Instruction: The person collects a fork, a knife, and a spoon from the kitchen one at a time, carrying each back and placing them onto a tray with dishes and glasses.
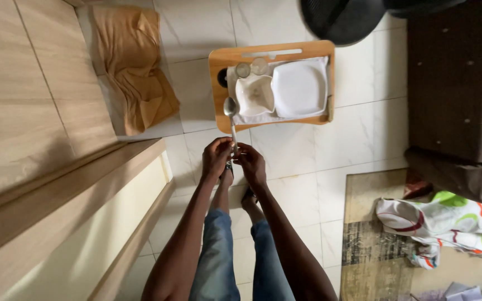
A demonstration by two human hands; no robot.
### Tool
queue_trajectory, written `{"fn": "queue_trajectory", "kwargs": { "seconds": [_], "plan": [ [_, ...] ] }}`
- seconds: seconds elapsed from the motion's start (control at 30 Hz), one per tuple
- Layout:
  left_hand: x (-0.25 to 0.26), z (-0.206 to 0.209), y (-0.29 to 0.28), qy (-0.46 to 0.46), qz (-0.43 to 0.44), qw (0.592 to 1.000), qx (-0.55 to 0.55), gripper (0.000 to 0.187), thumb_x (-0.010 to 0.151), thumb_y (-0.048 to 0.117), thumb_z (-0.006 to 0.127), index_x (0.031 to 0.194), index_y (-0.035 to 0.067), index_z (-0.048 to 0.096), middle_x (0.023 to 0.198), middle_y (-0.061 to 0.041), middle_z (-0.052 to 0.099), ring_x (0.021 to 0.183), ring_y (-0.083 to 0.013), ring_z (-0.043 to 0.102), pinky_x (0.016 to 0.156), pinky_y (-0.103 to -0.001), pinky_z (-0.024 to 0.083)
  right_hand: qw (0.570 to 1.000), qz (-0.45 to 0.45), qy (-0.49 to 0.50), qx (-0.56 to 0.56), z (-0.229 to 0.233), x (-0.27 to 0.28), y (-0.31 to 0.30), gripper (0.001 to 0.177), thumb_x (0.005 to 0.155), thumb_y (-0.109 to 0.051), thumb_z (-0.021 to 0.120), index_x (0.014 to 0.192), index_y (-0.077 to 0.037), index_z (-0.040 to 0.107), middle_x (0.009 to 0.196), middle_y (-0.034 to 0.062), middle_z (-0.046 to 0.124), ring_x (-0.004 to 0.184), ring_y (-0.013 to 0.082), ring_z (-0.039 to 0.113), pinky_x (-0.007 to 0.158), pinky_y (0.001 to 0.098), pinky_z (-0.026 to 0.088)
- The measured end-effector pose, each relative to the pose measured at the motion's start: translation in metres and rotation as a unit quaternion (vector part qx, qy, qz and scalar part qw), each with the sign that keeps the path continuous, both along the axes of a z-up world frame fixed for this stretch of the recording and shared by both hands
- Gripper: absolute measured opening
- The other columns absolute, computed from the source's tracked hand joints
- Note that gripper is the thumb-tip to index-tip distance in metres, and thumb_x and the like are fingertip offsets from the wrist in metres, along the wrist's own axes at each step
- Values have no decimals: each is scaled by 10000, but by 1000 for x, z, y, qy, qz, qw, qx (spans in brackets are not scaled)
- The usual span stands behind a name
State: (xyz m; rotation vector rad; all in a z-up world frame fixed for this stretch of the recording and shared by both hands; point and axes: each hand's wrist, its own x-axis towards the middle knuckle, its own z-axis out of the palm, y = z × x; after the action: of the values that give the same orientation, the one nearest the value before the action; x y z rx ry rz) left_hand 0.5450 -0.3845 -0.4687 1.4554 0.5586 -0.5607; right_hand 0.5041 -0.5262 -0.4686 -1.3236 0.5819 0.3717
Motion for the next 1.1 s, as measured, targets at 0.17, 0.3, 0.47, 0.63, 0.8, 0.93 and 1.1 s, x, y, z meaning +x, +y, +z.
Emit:
{"fn": "queue_trajectory", "kwargs": {
  "seconds": [0.17,0.3,0.47,0.63,0.8,0.93,1.1],
  "plan": [
    [28,-105,3,10,-35,998,43,289,952,239,742,1152,33,711,990,-61,777,855,-125,729,707,-268,610,998,-24,31,-42,-95,25,13,352,979,-74,620,1305,59,632,1079,116,730,949,202,757,826,324,642],
    [40,-196,5,0,-15,1000,5,308,945,246,756,1139,14,701,1037,-90,775,908,-148,759,725,-292,652,998,-51,2,-40,-179,35,18,381,960,-48,606,1320,72,624,1086,149,722,922,213,745,832,324,643],
    [52,-263,2,45,-34,997,50,330,924,250,760,1159,24,705,1018,-113,783,854,-179,769,720,-285,640,991,-70,73,-87,-240,44,25,320,975,-74,646,1259,72,659,1073,139,744,910,187,739,807,302,634],
    [64,-304,-4,6,-47,994,99,290,937,236,744,1145,35,730,1041,-91,790,885,-163,773,763,-274,628,985,-117,90,-87,-291,55,29,306,969,-45,623,1254,58,665,1066,144,744,878,179,726,800,289,618],
    [70,-328,-7,-6,-55,992,114,269,943,224,751,1133,34,733,1022,-90,796,891,-163,772,769,-299,616,976,-165,122,-68,-317,61,32,288,977,-40,640,1239,71,684,1039,153,725,875,178,714,804,285,612],
    [71,-343,-11,-12,-59,991,123,262,921,207,733,1128,46,731,1007,-100,807,882,-170,781,774,-308,620,972,-195,119,-53,-329,60,33,302,962,-61,653,1243,49,675,1058,129,736,891,167,720,810,277,616],
    [71,-355,-20,-51,-74,972,219,302,874,241,795,1098,45,745,1030,-116,789,923,-223,768,826,-339,591,958,-223,149,-104,-334,63,35,286,934,-46,651,1188,50,739,992,141,755,838,175,689,742,276,573]
  ]
}}
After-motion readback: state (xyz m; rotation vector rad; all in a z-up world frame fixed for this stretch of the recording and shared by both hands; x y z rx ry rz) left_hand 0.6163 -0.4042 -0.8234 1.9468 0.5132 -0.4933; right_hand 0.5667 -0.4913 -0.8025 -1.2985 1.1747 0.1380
